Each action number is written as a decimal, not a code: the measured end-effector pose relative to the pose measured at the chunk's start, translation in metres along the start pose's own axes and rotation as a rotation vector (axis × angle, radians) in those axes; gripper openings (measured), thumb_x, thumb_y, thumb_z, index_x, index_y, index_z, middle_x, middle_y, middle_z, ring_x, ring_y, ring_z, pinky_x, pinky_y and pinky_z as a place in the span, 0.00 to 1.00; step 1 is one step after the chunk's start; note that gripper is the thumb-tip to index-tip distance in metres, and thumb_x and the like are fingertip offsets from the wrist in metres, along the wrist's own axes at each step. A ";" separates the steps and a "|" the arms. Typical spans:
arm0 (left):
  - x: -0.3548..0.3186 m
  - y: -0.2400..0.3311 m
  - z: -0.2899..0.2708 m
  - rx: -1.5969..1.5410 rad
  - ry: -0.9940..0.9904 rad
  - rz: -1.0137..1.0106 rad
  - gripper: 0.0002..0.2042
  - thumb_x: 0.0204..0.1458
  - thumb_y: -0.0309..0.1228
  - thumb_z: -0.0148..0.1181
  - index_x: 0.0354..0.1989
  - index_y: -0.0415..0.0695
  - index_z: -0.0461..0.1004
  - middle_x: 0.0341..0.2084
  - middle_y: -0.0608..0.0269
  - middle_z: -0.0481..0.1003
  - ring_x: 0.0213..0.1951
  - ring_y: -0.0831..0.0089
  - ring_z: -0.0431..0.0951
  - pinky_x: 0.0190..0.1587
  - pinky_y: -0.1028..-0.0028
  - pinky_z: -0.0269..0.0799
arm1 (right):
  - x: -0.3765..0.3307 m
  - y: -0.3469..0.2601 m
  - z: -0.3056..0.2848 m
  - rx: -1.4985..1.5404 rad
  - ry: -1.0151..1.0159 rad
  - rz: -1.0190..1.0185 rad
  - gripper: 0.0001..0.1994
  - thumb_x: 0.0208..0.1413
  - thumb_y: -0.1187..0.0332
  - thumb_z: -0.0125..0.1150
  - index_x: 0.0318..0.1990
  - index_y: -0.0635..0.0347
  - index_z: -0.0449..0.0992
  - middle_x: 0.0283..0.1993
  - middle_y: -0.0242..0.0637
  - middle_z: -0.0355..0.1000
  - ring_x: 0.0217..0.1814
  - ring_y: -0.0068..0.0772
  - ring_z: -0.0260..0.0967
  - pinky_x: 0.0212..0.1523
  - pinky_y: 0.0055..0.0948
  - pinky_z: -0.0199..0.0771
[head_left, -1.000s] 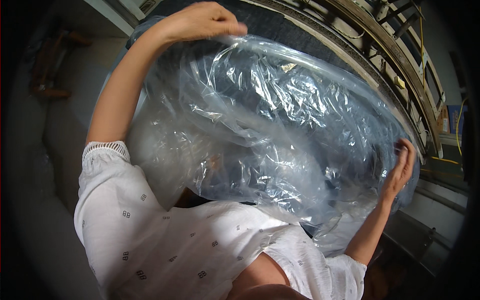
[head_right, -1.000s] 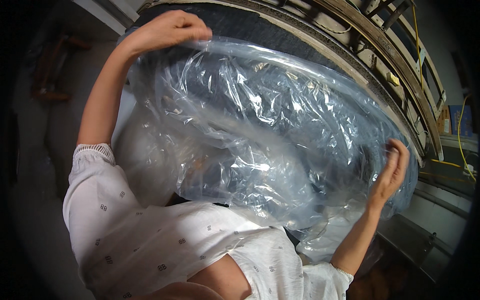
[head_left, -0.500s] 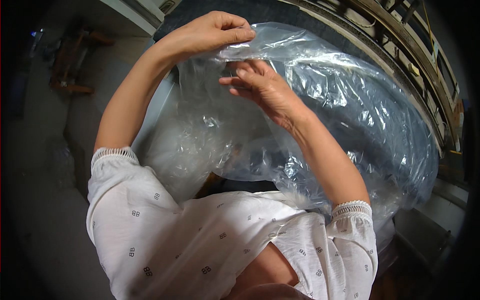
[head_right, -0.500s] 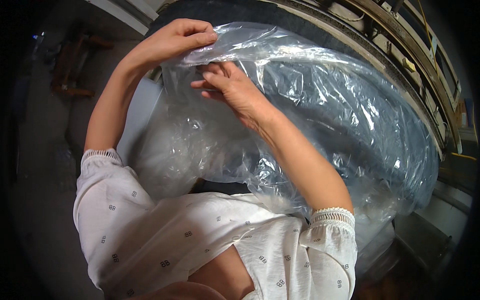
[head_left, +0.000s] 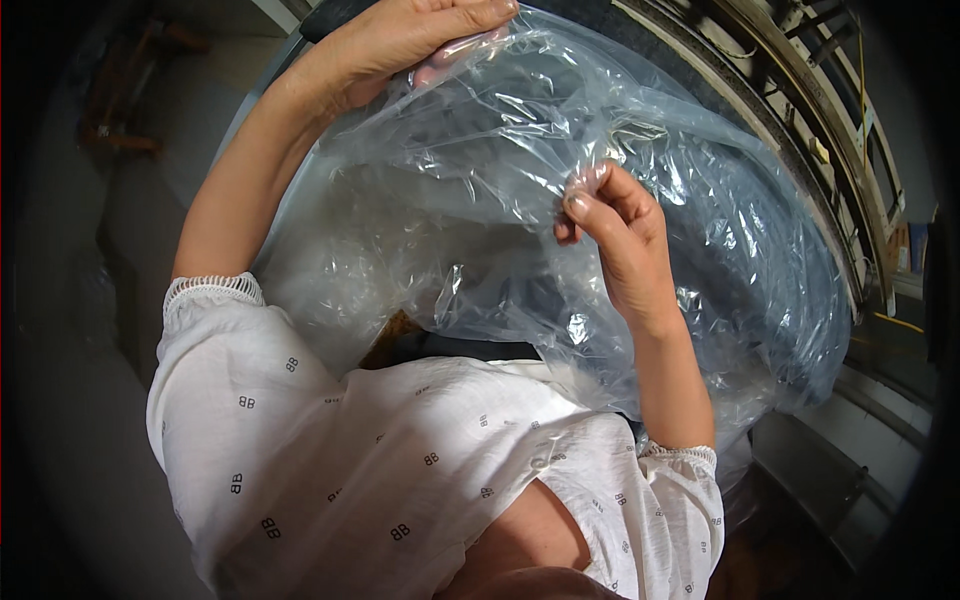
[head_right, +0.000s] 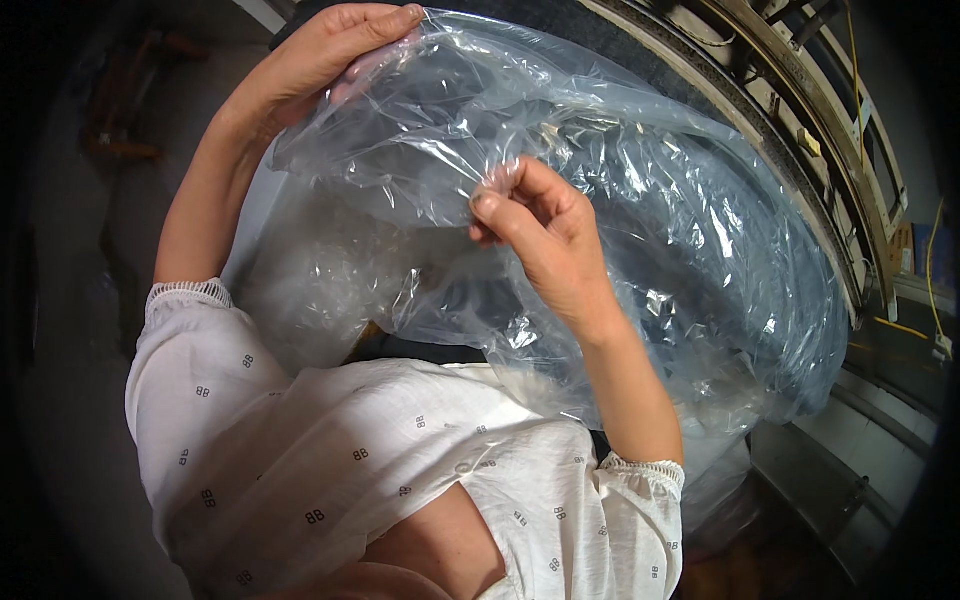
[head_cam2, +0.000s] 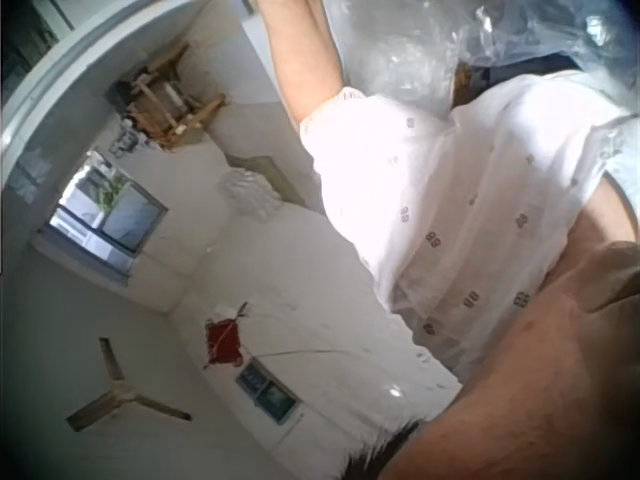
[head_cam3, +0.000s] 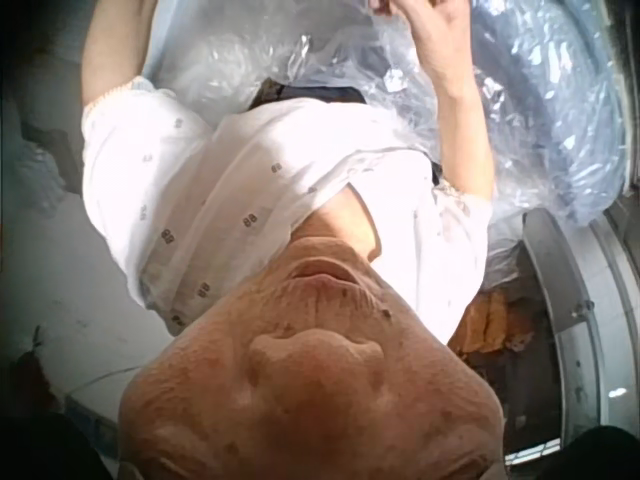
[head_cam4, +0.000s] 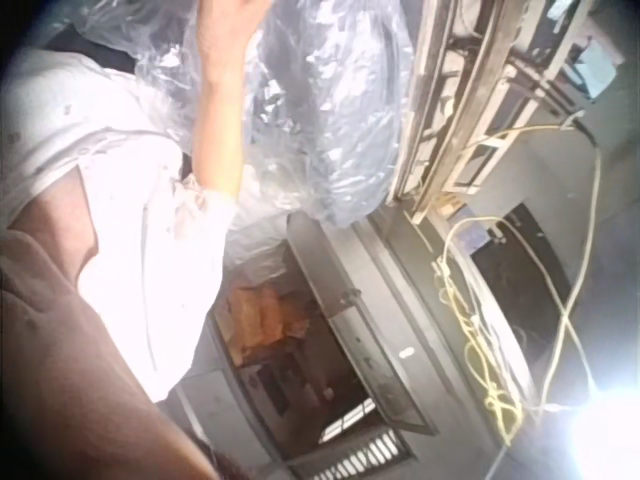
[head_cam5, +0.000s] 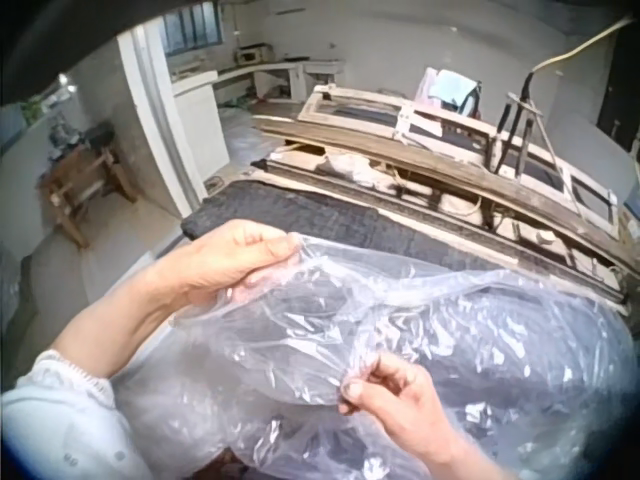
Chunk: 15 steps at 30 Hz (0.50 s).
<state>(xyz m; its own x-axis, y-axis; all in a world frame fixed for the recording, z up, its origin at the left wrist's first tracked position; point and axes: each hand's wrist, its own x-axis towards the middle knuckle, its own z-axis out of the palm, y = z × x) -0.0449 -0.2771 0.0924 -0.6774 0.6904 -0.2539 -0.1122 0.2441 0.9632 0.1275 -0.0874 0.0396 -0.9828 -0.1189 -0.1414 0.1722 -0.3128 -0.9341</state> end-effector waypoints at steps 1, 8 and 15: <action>0.000 0.000 -0.006 -0.013 -0.011 -0.018 0.15 0.57 0.41 0.49 0.25 0.45 0.72 0.14 0.77 0.65 0.17 0.88 0.61 0.20 0.85 0.58 | -0.004 0.000 -0.001 0.031 -0.008 0.012 0.04 0.52 0.70 0.55 0.31 0.61 0.70 0.29 0.28 0.68 0.31 0.17 0.65 0.34 0.18 0.65; -0.010 0.016 0.000 0.101 0.073 0.090 0.14 0.55 0.41 0.53 0.26 0.43 0.75 0.20 0.75 0.70 0.23 0.88 0.65 0.27 0.84 0.60 | -0.023 0.010 -0.013 0.016 -0.082 0.043 0.03 0.52 0.72 0.56 0.32 0.61 0.70 0.30 0.28 0.68 0.31 0.18 0.66 0.34 0.18 0.67; -0.010 0.013 -0.013 0.153 0.037 0.072 0.11 0.52 0.36 0.58 0.31 0.40 0.77 0.23 0.72 0.73 0.26 0.86 0.68 0.30 0.84 0.63 | -0.028 0.018 -0.010 -0.114 -0.093 0.048 0.03 0.48 0.72 0.60 0.26 0.61 0.73 0.26 0.25 0.70 0.28 0.14 0.64 0.30 0.16 0.61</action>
<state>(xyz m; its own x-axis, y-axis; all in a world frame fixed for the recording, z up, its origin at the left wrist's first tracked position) -0.0490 -0.2891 0.1086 -0.7060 0.6851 -0.1791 0.0472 0.2979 0.9534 0.1573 -0.0806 0.0240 -0.9623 -0.2197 -0.1605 0.2047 -0.1960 -0.9590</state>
